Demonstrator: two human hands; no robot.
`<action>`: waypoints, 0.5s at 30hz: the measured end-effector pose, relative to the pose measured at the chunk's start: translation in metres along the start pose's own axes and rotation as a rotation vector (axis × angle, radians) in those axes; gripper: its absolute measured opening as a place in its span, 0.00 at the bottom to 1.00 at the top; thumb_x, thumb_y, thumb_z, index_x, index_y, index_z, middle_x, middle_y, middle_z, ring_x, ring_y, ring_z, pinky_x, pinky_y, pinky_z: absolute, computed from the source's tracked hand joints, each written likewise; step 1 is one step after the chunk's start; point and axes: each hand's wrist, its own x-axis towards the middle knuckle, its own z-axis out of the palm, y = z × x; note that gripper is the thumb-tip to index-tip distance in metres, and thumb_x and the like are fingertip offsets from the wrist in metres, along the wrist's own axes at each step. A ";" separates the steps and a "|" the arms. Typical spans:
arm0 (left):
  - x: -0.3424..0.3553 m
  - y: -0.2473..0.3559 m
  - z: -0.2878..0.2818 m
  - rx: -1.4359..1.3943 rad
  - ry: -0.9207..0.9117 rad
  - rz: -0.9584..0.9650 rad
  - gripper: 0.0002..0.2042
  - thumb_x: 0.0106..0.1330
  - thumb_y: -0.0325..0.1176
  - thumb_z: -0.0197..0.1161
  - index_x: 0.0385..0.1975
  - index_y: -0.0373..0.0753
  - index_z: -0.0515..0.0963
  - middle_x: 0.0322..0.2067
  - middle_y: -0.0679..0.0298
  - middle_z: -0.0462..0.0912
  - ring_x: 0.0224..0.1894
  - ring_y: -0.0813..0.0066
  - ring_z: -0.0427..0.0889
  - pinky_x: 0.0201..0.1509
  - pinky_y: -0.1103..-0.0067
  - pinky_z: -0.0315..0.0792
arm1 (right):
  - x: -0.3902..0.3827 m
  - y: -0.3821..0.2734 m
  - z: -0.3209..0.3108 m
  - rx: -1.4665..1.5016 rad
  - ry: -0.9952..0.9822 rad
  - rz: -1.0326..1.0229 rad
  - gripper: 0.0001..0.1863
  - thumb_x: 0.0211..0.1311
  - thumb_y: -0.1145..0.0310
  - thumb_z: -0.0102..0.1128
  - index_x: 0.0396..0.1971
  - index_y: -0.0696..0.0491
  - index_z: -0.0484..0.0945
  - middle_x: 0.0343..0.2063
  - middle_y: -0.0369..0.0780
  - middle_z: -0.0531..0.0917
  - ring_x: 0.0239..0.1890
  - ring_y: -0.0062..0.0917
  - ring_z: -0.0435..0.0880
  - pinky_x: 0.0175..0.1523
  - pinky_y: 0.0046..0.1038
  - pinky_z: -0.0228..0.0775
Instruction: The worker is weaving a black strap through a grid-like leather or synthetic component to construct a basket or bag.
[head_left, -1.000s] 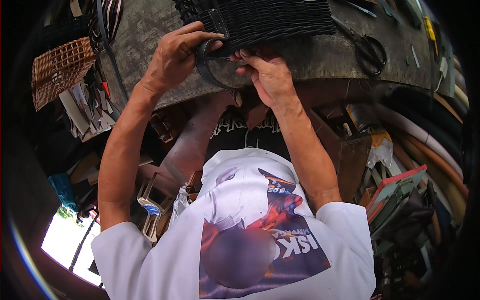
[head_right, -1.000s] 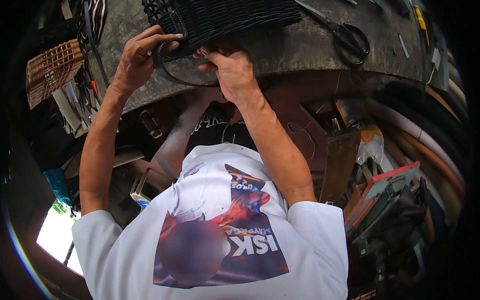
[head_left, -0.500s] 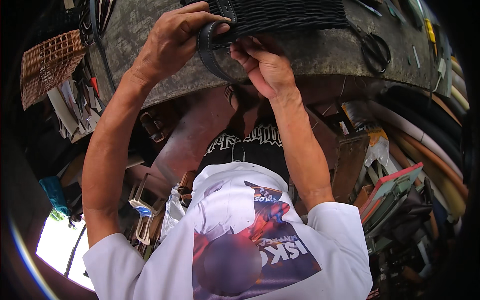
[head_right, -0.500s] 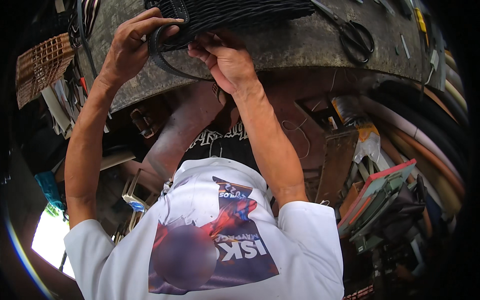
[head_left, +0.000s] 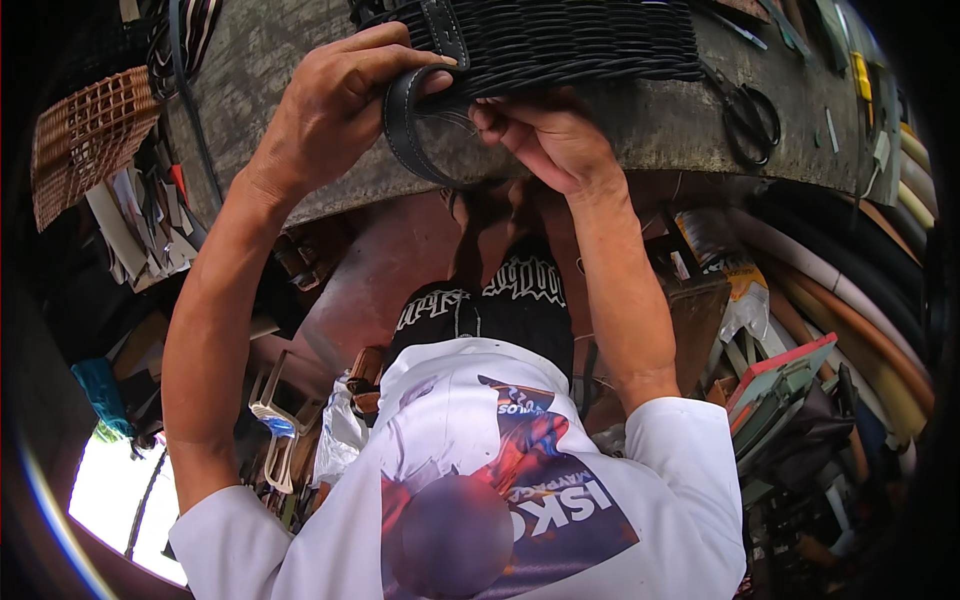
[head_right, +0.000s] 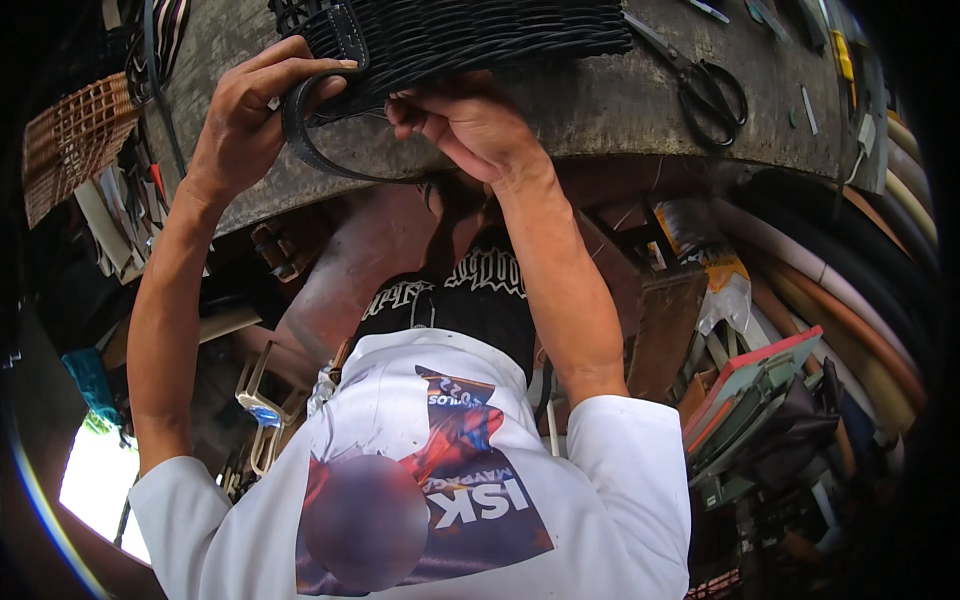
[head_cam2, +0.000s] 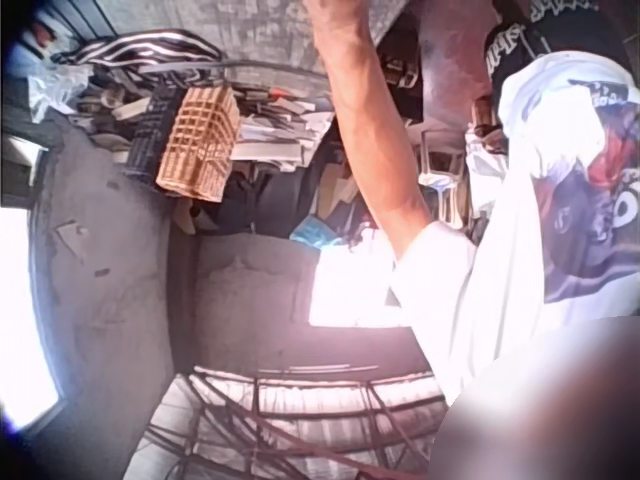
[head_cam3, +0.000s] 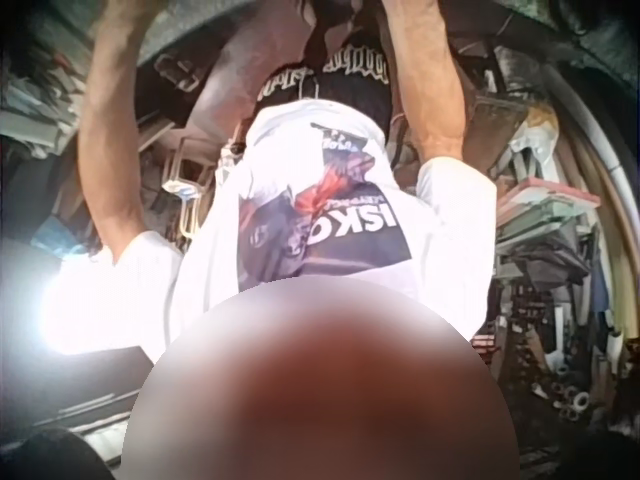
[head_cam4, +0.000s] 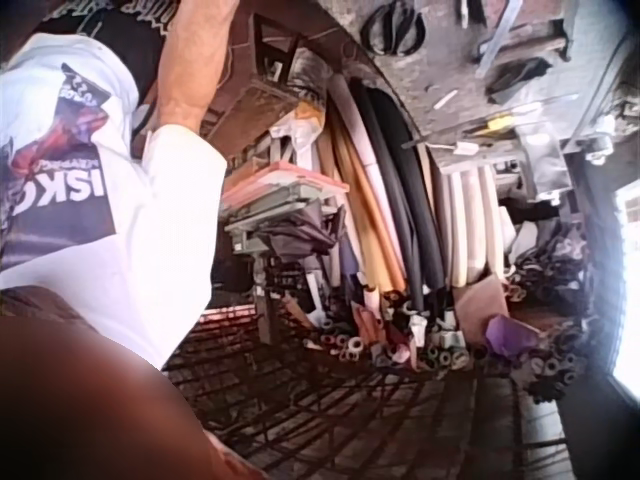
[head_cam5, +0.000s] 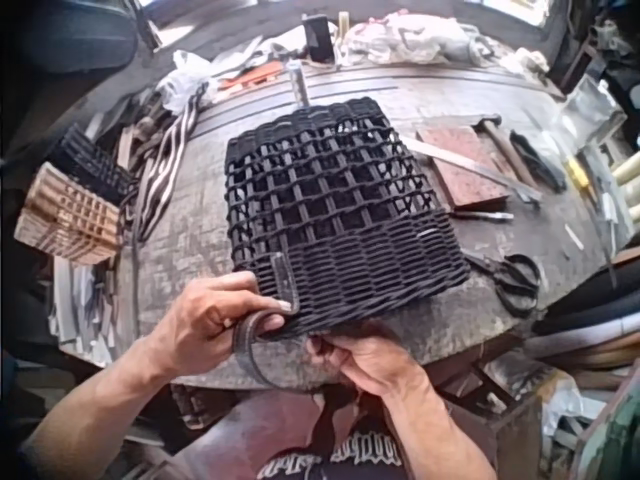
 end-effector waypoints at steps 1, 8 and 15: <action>0.000 0.000 0.000 -0.005 0.002 -0.010 0.12 0.64 0.27 0.67 0.47 0.38 0.84 0.26 0.65 0.70 0.27 0.74 0.70 0.31 0.76 0.65 | 0.000 -0.002 0.000 -0.019 0.004 0.028 0.06 0.65 0.76 0.61 0.39 0.62 0.82 0.33 0.44 0.86 0.35 0.30 0.86 0.39 0.30 0.81; 0.000 0.000 -0.001 0.036 -0.003 -0.015 0.12 0.63 0.27 0.67 0.47 0.38 0.84 0.26 0.65 0.70 0.27 0.74 0.71 0.31 0.76 0.65 | -0.004 -0.004 0.008 0.000 0.115 0.048 0.07 0.65 0.77 0.61 0.40 0.63 0.83 0.36 0.46 0.87 0.38 0.33 0.88 0.44 0.34 0.84; -0.001 0.002 0.002 -0.006 0.023 -0.007 0.13 0.63 0.26 0.67 0.47 0.37 0.84 0.26 0.65 0.70 0.27 0.75 0.71 0.31 0.76 0.65 | -0.009 -0.001 0.013 0.029 0.150 0.098 0.08 0.64 0.78 0.62 0.41 0.63 0.82 0.36 0.45 0.86 0.37 0.31 0.88 0.41 0.30 0.84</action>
